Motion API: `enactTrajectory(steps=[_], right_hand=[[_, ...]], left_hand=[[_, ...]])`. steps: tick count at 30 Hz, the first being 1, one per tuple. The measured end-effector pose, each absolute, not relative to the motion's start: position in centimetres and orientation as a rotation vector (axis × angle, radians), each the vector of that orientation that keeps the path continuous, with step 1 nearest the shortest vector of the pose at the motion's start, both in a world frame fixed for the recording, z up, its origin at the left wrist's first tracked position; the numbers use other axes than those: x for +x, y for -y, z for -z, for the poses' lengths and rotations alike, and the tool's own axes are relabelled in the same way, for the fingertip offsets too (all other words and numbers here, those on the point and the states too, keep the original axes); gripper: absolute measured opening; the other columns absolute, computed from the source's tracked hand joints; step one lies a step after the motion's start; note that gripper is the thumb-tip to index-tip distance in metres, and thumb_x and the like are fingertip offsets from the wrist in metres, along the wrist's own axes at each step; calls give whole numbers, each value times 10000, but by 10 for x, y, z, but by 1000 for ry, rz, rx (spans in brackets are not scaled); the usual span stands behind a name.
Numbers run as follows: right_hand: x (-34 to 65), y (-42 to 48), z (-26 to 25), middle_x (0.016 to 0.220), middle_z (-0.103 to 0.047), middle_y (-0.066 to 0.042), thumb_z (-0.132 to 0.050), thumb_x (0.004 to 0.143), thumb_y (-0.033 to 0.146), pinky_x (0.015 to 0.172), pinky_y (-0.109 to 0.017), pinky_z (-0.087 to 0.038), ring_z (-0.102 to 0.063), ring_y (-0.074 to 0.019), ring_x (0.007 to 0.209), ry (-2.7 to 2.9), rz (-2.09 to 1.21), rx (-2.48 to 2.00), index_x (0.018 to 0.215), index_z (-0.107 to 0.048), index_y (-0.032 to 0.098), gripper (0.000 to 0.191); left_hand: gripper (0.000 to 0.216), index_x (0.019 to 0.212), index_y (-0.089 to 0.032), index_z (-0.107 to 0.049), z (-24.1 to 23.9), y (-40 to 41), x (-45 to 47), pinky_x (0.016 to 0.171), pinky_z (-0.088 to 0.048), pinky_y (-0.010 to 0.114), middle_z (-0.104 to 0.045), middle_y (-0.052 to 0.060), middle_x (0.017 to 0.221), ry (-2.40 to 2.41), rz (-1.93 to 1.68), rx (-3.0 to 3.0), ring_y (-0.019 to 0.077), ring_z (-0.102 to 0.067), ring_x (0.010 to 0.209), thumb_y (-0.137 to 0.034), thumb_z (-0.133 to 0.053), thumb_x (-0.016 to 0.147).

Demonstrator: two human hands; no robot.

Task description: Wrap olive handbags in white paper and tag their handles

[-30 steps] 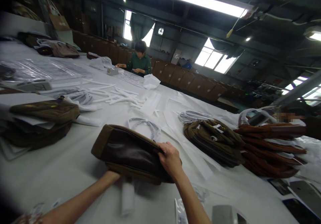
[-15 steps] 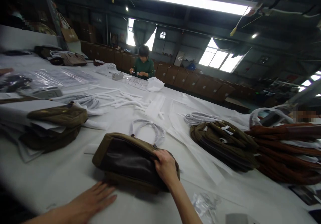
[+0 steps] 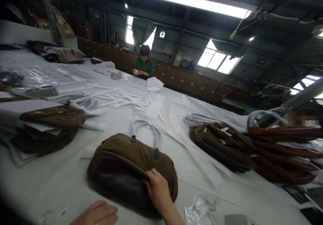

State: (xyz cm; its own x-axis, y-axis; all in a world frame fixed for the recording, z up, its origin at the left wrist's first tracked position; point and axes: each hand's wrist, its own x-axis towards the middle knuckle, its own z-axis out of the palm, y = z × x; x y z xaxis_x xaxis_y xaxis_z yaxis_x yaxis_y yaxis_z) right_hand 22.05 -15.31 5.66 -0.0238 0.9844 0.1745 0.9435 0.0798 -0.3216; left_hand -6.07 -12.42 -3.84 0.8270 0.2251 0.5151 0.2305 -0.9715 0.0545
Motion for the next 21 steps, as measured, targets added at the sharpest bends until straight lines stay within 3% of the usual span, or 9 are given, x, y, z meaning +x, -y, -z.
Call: enactTrajectory(steps=[1,4,8,12,14,17,18,21], right_hand=[[221,155,-54,959,-630,-21,-605,835,167,717,-290,-510,-629,-194,856,1970,-177,-1927,1024,-574,241,205],[229,154,-61,1067,-604,-52,-700,759,147,805,-319,-510,-621,-213,949,1841,-112,-1903,1178,-467,216,484],[238,154,-78,934,-609,-11,-632,832,146,746,-287,-491,-615,-177,845,1995,-72,-1781,1035,-523,234,246],[239,149,-81,848,-623,-23,-576,889,202,712,-304,-450,-591,-181,770,2092,165,-1812,995,-558,207,108],[237,145,-82,805,-616,-34,-547,906,225,690,-319,-423,-569,-188,731,2126,323,-1845,924,-572,195,43],[234,142,-86,859,-617,-48,-542,907,244,706,-327,-408,-560,-195,770,2111,403,-1879,920,-574,197,59],[232,143,-87,904,-615,-54,-590,879,281,721,-333,-410,-561,-205,804,2094,387,-1898,965,-573,202,118],[228,153,-83,1005,-592,-78,-792,651,448,772,-393,-412,-545,-266,889,2032,377,-2004,1093,-552,219,552]], left_hand=[[430,1265,-345,-517,20,111,-62,849,-564,375,-685,10,1143,490,878,-2998,228,-626,1015,-275,-529,841],[658,1342,-275,-432,-35,68,-59,1070,-345,556,-529,119,1334,894,721,-2974,331,-441,1251,-393,-706,756],[1062,1394,-275,-348,-76,26,-37,1097,-193,629,-442,163,1382,759,402,-3008,383,-366,1290,-467,-882,496],[1317,1439,-210,-250,-78,9,-16,1021,-303,610,-470,212,1311,706,172,-3054,400,-461,1174,-581,-883,345],[1173,1390,-199,-323,-76,6,-10,894,-437,522,-568,158,1139,682,82,-3051,351,-556,1014,-515,-892,414],[694,1194,-191,-473,-73,3,-6,678,-497,378,-615,70,895,691,13,-3029,275,-610,784,-308,-837,615],[552,1133,-194,-490,-71,2,-6,649,-495,363,-615,55,855,684,17,-3027,265,-611,752,-259,-791,675],[285,1035,-202,-493,-66,2,-6,628,-491,356,-607,45,836,628,51,-3031,252,-602,736,-153,-632,792]])
